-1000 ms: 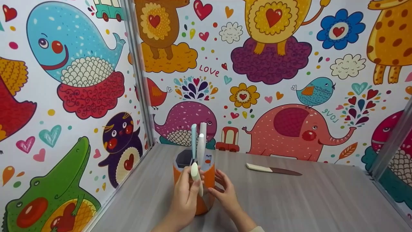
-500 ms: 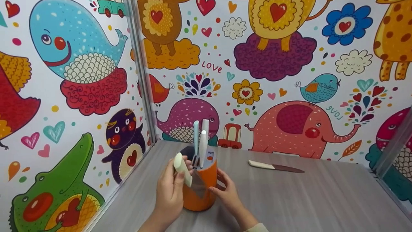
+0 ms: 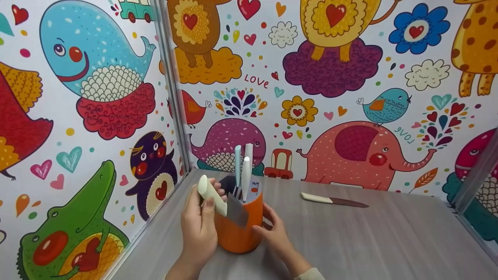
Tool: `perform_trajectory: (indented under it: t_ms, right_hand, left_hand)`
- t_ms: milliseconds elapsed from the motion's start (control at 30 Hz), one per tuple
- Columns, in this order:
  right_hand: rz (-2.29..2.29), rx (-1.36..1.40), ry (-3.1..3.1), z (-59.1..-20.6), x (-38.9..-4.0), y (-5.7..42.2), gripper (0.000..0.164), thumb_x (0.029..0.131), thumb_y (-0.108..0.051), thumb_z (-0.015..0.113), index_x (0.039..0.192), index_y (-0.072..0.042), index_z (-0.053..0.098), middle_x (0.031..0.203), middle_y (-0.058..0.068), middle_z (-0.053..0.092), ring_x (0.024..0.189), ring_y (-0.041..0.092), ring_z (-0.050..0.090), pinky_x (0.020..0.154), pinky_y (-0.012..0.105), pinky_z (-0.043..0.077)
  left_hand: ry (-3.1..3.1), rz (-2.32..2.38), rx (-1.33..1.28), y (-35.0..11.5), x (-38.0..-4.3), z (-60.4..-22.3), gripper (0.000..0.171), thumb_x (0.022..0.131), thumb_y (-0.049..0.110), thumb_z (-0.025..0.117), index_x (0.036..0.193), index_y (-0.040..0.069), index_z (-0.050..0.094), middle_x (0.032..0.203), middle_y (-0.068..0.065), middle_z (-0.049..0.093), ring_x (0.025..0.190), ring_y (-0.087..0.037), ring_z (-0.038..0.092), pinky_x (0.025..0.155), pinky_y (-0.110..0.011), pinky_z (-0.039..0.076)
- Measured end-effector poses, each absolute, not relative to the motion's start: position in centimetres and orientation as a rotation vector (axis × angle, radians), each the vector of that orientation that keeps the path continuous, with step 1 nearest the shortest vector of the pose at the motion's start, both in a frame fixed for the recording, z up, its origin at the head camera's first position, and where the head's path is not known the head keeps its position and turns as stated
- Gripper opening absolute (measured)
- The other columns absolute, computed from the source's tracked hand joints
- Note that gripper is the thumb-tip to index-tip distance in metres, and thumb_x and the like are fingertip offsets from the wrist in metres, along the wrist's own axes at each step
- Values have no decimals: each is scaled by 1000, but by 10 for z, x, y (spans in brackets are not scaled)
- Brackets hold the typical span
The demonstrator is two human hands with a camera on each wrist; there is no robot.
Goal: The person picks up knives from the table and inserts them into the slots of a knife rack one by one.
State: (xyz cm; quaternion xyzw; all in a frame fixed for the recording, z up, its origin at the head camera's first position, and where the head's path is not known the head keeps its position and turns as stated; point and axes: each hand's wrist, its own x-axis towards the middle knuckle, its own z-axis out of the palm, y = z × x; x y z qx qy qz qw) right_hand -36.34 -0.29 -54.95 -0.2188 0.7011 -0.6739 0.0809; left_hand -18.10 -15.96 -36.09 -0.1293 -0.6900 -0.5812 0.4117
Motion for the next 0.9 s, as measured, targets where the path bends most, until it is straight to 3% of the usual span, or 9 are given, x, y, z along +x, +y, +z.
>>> perform_trajectory:
  t_ms: [167,400,600,900]
  right_hand:
    - [-2003,-649,2090,-552,-365,-5,82,85,-44,75,153,-24,34,155,3,42,141,28,42,116,52,36]
    - [-2005,-632,2084,-554,-366,-3,78,88,-39,74,153,-24,33,155,5,43,141,30,42,116,56,34]
    - [-1987,-610,2066,-555,-365,-4,77,88,-41,74,152,-29,34,155,1,42,142,27,41,116,53,34]
    - [-2018,-635,2049,-557,-364,-3,74,89,-37,74,152,-31,34,155,0,42,143,27,40,117,51,34]
  left_hand:
    - [-1624,-1475,-338,-158,-180,-350,31,105,3,40,133,-11,44,119,-19,59,107,-13,63,96,-26,53]
    - [-1495,-1447,-326,-158,-180,-335,31,105,2,38,132,-13,45,117,-6,62,103,-14,63,95,-25,54]
    - [-1365,-1363,-317,-156,-179,-329,29,103,-1,40,128,-14,47,117,-3,63,102,-16,65,97,-25,53]
    - [-1437,-1312,-420,-159,-211,-329,29,102,-2,43,129,-12,49,119,-12,61,109,-16,63,101,-27,51]
